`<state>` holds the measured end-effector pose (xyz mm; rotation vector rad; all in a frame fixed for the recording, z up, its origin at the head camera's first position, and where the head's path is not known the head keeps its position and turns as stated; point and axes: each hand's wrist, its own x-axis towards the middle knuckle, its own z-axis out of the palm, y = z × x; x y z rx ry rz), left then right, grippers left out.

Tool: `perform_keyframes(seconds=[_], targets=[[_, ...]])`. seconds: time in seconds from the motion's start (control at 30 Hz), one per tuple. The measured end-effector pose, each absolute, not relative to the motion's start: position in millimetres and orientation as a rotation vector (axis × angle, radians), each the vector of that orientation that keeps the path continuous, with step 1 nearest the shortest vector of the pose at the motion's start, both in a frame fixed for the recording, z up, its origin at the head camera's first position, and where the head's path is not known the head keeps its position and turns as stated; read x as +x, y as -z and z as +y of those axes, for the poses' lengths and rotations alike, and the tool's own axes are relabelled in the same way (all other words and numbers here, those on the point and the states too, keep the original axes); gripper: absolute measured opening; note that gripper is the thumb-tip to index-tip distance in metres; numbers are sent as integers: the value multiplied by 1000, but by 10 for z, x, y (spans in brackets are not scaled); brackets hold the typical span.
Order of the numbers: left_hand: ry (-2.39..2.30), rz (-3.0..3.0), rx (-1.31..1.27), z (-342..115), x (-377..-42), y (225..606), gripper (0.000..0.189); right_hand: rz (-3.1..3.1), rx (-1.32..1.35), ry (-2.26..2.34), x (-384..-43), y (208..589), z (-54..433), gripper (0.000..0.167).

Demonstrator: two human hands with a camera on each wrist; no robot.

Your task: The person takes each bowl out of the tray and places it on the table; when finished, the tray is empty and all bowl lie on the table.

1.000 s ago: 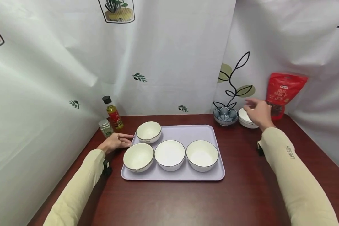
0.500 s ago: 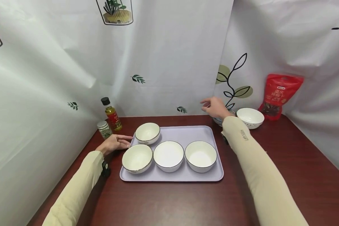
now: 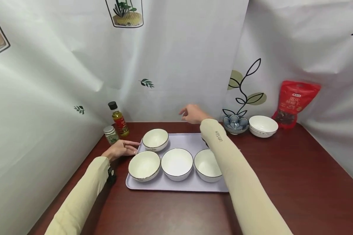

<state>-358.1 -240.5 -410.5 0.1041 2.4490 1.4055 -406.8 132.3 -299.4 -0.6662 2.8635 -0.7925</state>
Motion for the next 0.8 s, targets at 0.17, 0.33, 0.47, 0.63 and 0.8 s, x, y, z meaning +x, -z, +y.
perform_keyframes(seconds=[0.17,0.33,0.47,0.63,0.8], targets=[[-1421,2445,78,-2394,-3595,4123,48,2773,-814,599,-4092,3046,1005,31],[-1428,2435,71,-2401,-3590,4118,49,2655,-689,695,-4122,3162,821,31],[-1430,2429,55,-2396,-3585,4123,49,2590,-616,846,-4122,3247,736,29],[-1427,2422,49,-2381,-3584,4124,48,2513,-544,952,-4106,3318,683,29],[-1396,2433,73,-2390,-3605,4100,48,2452,-548,923,-4119,3353,674,33]])
